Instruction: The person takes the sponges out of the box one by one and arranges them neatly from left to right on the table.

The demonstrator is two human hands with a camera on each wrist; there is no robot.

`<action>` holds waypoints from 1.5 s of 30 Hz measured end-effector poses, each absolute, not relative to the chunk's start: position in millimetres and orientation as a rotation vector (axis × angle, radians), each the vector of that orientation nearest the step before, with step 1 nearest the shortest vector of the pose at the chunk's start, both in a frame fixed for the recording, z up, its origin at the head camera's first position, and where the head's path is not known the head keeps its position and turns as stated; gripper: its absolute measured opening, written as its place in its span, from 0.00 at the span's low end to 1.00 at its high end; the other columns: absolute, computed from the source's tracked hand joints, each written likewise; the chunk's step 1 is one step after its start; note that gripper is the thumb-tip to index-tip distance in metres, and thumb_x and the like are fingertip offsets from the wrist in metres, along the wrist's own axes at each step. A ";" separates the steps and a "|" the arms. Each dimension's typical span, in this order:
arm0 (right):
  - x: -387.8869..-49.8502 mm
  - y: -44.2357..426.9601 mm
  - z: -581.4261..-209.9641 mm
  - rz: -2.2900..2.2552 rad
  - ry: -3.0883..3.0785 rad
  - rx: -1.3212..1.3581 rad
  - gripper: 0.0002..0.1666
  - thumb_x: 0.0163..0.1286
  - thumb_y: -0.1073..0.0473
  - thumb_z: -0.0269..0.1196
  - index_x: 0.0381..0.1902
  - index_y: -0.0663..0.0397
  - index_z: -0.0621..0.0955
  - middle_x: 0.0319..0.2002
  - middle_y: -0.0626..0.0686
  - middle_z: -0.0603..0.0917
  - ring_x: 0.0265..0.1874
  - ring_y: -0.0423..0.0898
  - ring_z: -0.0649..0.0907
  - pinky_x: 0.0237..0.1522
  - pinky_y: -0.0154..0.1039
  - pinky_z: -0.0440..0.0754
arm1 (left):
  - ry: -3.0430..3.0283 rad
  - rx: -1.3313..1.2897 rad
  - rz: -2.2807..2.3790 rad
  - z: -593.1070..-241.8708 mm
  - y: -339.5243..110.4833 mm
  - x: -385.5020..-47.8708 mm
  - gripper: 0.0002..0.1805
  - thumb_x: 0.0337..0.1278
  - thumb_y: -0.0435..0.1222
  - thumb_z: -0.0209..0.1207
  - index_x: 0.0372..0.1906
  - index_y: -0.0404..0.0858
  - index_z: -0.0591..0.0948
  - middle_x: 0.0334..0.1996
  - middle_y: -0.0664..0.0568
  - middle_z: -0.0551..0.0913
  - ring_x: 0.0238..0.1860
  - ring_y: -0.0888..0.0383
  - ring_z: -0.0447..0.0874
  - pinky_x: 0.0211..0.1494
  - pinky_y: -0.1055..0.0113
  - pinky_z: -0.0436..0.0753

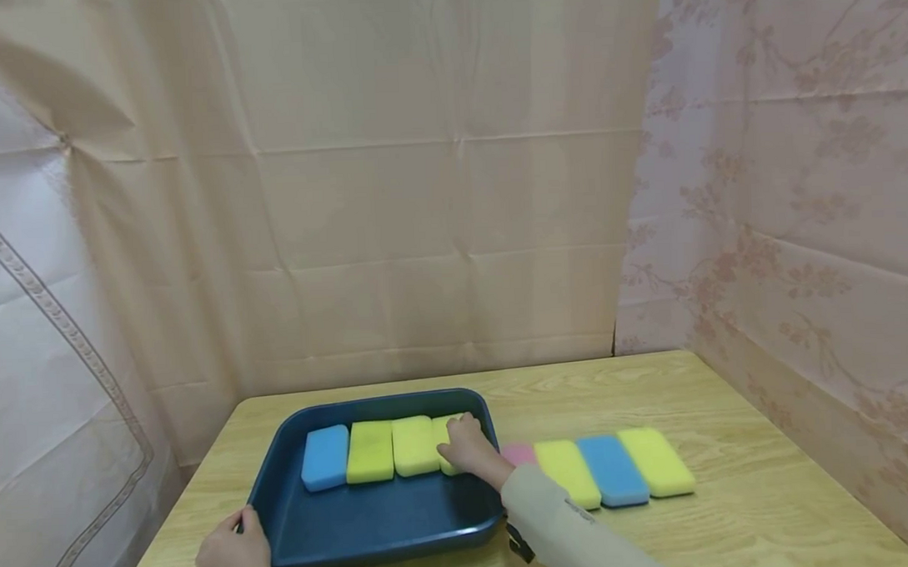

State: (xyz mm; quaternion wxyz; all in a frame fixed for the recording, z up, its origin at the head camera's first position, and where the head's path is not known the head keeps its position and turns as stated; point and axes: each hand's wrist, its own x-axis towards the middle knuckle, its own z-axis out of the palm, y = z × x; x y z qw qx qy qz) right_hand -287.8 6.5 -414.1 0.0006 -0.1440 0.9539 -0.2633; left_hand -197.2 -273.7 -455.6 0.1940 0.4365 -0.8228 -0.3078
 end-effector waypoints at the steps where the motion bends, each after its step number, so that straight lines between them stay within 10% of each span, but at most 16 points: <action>1: -288.3 5.6 -414.9 -0.798 3.006 -0.454 0.19 0.57 0.59 0.62 0.39 0.73 0.75 0.38 0.66 0.71 0.37 0.56 0.72 0.37 0.48 0.75 | -2.306 1.232 -0.856 -456.4 -273.8 -197.9 0.20 0.62 0.41 0.44 0.48 0.30 0.77 0.46 0.34 0.76 0.47 0.38 0.73 0.48 0.45 0.70; 16: -296.3 0.1 -427.3 -0.673 3.026 -0.376 0.13 0.58 0.59 0.62 0.31 0.67 0.75 0.38 0.67 0.69 0.35 0.57 0.70 0.30 0.48 0.76 | -2.260 1.255 -0.841 -510.8 -305.1 -225.2 0.24 0.63 0.46 0.42 0.48 0.33 0.77 0.46 0.35 0.77 0.47 0.37 0.73 0.50 0.42 0.67; 45: -304.4 -7.5 -436.4 -0.591 3.181 -0.165 0.51 0.40 0.49 0.74 0.57 0.72 0.66 0.50 0.74 0.69 0.49 0.64 0.69 0.45 0.50 0.73 | -2.298 1.224 -0.918 -452.2 -272.5 -195.1 0.21 0.62 0.42 0.44 0.47 0.29 0.76 0.44 0.32 0.75 0.47 0.36 0.72 0.49 0.43 0.68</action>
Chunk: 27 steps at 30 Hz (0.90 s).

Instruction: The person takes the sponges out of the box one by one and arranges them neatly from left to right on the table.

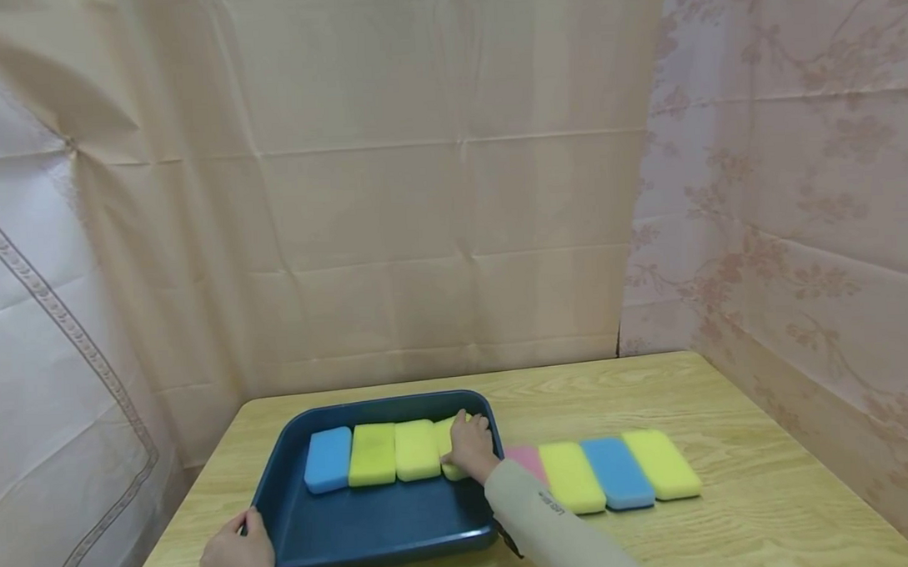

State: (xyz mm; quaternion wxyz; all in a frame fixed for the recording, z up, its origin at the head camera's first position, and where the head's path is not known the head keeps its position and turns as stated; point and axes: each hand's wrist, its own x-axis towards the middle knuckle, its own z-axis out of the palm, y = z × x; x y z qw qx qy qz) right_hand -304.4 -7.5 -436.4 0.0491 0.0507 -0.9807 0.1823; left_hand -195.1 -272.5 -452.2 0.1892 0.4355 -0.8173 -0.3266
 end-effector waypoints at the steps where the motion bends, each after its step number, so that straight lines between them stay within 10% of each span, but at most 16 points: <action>1: -303.7 -7.9 -436.0 0.527 -2.981 0.158 0.52 0.39 0.48 0.74 0.57 0.72 0.65 0.49 0.73 0.70 0.48 0.63 0.70 0.45 0.49 0.73 | -2.300 1.228 -0.916 -453.2 -273.2 -196.1 0.21 0.62 0.42 0.44 0.47 0.29 0.76 0.44 0.32 0.75 0.47 0.36 0.72 0.49 0.43 0.68; 27: -303.5 -11.3 -430.5 0.517 -2.813 0.157 0.38 0.45 0.53 0.72 0.47 0.72 0.70 0.39 0.66 0.70 0.37 0.56 0.72 0.32 0.43 0.78 | -2.276 1.242 -0.891 -460.8 -278.0 -202.8 0.20 0.61 0.39 0.45 0.47 0.28 0.76 0.43 0.33 0.77 0.47 0.36 0.72 0.50 0.43 0.68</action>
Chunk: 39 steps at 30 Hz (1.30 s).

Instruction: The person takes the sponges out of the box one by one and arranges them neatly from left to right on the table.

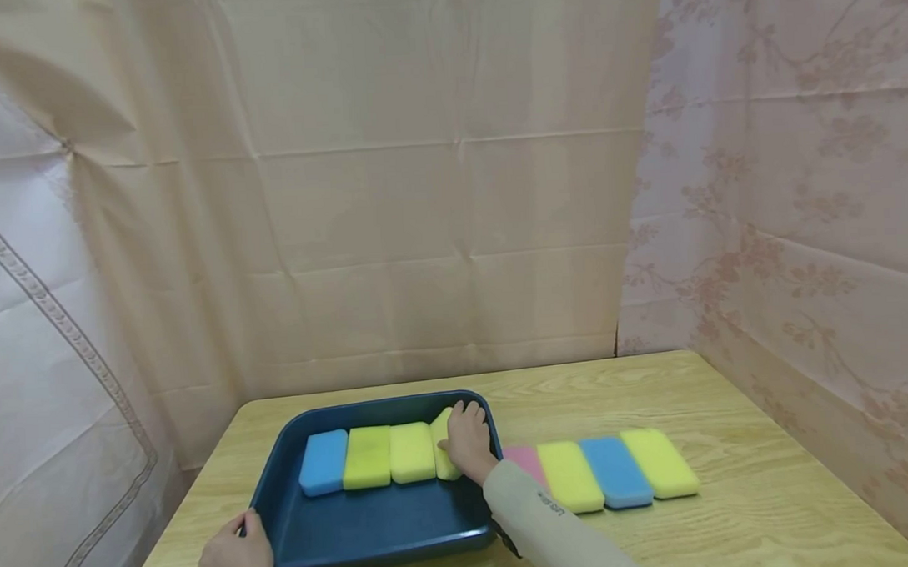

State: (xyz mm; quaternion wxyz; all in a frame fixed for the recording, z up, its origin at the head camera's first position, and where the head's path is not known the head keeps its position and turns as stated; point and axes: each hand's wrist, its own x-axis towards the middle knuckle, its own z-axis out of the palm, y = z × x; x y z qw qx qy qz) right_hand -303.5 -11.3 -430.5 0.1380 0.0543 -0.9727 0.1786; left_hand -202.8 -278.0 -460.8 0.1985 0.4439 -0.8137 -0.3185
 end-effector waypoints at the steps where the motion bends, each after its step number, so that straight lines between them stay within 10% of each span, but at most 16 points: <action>1: -303.6 -10.9 -430.2 0.531 -2.806 0.168 0.35 0.45 0.53 0.72 0.44 0.72 0.71 0.38 0.65 0.69 0.36 0.56 0.72 0.30 0.41 0.77 | -2.278 1.251 -0.884 -462.4 -278.4 -203.8 0.20 0.61 0.40 0.45 0.47 0.28 0.76 0.44 0.33 0.77 0.47 0.37 0.72 0.50 0.44 0.68; 9: -304.5 -6.6 -426.6 0.694 -2.776 0.210 0.22 0.51 0.59 0.68 0.34 0.70 0.71 0.33 0.64 0.69 0.34 0.55 0.71 0.31 0.42 0.75 | -2.286 1.231 -0.899 -450.5 -271.9 -196.3 0.20 0.62 0.40 0.43 0.46 0.28 0.76 0.45 0.32 0.76 0.47 0.37 0.72 0.51 0.44 0.67; 39: -301.8 34.1 -401.1 1.294 -2.538 0.190 0.21 0.52 0.64 0.66 0.39 0.76 0.75 0.29 0.60 0.75 0.27 0.49 0.74 0.27 0.39 0.76 | -2.268 1.206 -0.911 -444.9 -267.2 -191.8 0.21 0.62 0.40 0.42 0.45 0.26 0.76 0.44 0.31 0.76 0.47 0.36 0.72 0.51 0.44 0.68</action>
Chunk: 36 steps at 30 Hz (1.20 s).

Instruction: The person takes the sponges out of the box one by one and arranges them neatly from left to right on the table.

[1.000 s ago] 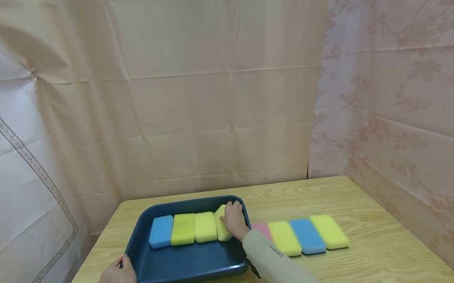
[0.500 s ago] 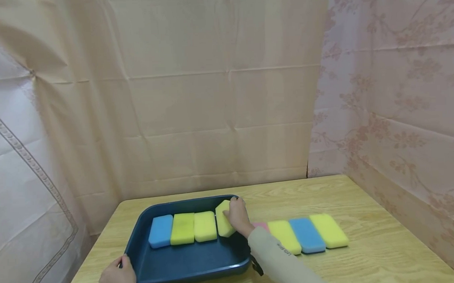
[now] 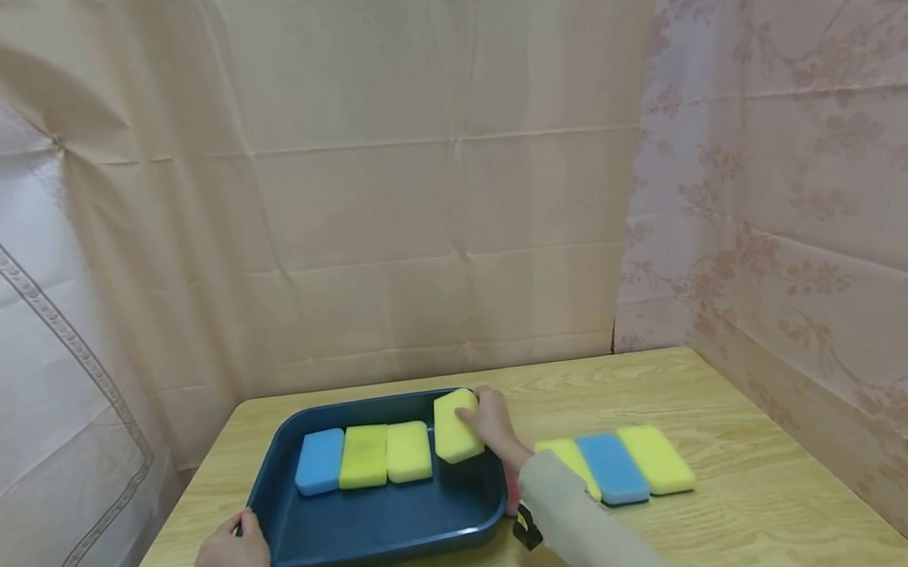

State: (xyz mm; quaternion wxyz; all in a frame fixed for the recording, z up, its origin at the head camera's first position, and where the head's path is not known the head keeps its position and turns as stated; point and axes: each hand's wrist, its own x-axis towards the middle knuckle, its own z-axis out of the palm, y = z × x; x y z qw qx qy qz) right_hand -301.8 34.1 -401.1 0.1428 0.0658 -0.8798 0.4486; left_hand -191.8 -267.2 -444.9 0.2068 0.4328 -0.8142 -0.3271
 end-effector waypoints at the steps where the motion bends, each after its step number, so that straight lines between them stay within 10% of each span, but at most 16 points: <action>1: -301.0 35.6 -400.6 1.333 -2.524 0.192 0.20 0.53 0.64 0.65 0.39 0.76 0.75 0.29 0.60 0.76 0.26 0.49 0.75 0.25 0.38 0.76 | -2.273 1.207 -0.911 -444.9 -267.3 -191.8 0.21 0.62 0.40 0.42 0.45 0.26 0.76 0.44 0.31 0.76 0.47 0.36 0.72 0.51 0.44 0.68; 36: -266.7 87.7 -397.6 1.594 -2.498 0.026 0.23 0.56 0.60 0.63 0.45 0.71 0.74 0.31 0.56 0.77 0.28 0.47 0.76 0.28 0.37 0.77 | -2.325 1.238 -0.923 -444.3 -268.3 -192.5 0.22 0.64 0.41 0.41 0.49 0.28 0.75 0.47 0.32 0.74 0.50 0.37 0.70 0.51 0.44 0.68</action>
